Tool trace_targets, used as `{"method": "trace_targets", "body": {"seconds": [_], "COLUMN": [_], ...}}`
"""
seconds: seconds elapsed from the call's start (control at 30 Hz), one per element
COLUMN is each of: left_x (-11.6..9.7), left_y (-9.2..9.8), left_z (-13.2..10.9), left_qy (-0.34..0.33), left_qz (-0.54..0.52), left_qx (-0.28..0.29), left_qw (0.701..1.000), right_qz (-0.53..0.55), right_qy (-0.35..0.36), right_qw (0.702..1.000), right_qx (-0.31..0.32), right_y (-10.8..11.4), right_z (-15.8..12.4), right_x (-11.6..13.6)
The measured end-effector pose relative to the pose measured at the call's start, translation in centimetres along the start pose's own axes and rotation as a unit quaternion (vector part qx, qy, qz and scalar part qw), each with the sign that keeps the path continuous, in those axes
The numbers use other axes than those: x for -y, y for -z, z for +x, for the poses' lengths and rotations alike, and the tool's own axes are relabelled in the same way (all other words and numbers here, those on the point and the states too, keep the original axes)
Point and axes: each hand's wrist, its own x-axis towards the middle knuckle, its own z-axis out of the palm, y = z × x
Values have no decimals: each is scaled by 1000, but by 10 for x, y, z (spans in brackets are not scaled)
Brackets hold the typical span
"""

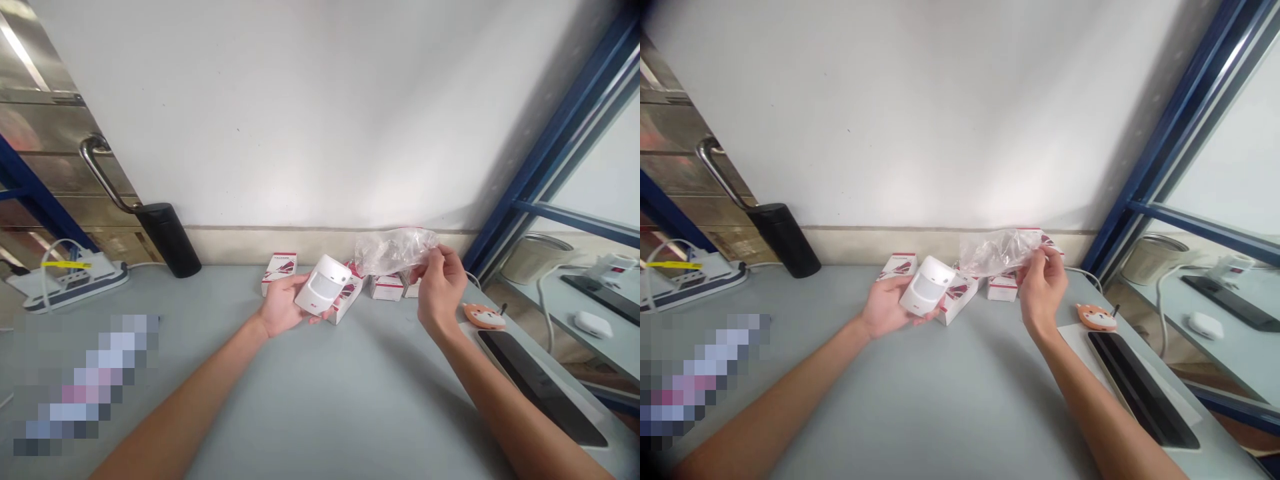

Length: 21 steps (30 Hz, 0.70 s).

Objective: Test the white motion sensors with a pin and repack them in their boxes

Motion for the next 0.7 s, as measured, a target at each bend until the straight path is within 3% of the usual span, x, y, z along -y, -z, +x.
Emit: {"method": "trace_targets", "body": {"seconds": [0.13,0.4,0.7], "left_x": [-2,1,1], "left_y": [3,2,-4], "left_z": [0,0,-1], "left_qy": [5,34,62], "left_qz": [-5,44,92], "left_qx": [-1,61,71], "left_qw": [1000,997,991], "right_qz": [-18,-53,-66], "right_qy": [21,27,-11], "right_qw": [1000,993,990], "right_qx": [-5,104,122], "right_y": [-1,-3,-2], "right_z": [-1,-14,-9], "right_x": [4,-1,4]}}
